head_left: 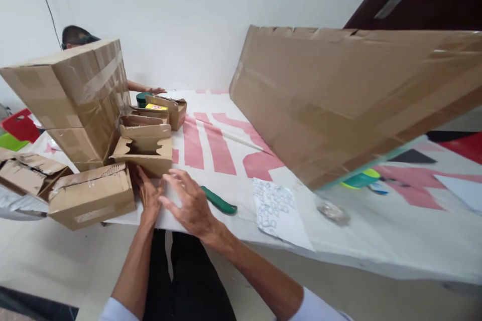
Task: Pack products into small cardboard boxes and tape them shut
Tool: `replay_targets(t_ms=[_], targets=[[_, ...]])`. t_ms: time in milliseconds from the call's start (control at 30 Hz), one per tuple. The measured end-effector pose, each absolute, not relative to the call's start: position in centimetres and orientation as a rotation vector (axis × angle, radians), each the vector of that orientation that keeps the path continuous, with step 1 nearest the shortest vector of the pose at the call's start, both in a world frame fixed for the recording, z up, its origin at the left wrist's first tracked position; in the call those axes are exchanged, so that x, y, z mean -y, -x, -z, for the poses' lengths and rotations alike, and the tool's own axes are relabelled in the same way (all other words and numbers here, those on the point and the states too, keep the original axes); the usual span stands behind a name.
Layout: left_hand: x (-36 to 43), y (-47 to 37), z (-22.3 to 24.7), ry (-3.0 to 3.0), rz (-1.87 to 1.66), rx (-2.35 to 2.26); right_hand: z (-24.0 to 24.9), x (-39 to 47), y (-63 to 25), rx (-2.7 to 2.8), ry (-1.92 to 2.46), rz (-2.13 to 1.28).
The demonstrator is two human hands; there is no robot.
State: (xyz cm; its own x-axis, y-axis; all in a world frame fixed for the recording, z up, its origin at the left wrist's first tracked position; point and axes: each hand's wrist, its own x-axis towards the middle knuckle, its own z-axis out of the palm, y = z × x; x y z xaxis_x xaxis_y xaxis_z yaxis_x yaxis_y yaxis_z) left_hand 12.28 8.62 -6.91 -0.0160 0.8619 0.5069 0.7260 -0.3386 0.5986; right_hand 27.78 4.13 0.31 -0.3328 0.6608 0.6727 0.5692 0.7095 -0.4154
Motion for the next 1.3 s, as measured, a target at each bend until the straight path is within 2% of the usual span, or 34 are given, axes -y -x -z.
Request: replay_targets(t_ms=[100, 200, 533, 733, 1067, 1300], targets=[[-11.7, -11.9, 7.3, -1.686, -1.388, -1.968, 2.4, -5.3, -31.8, 1.937, 1.092, -0.101], [-14.4, -12.3, 6.5, -1.460, -1.393, -2.046, 4.9, -6.0, -34.7, 1.929, 1.246, -0.085], [-16.2, -13.8, 5.6, -1.361, -1.307, -2.160, 10.1, -6.2, -38.3, 2.020, 1.608, -0.014], [-16.1, -13.5, 5.5, -1.295, -1.332, -2.156, 10.6, -6.1, -38.5, 2.082, 1.766, -0.030], [-18.9, -14.5, 5.8, -1.217, -1.324, -2.148, 11.9, -6.1, -38.0, 2.023, 1.702, 0.084], [-22.5, -14.6, 3.9, -1.198, -1.349, -2.098, 12.1, -5.9, -37.8, 1.960, 1.660, 0.106]])
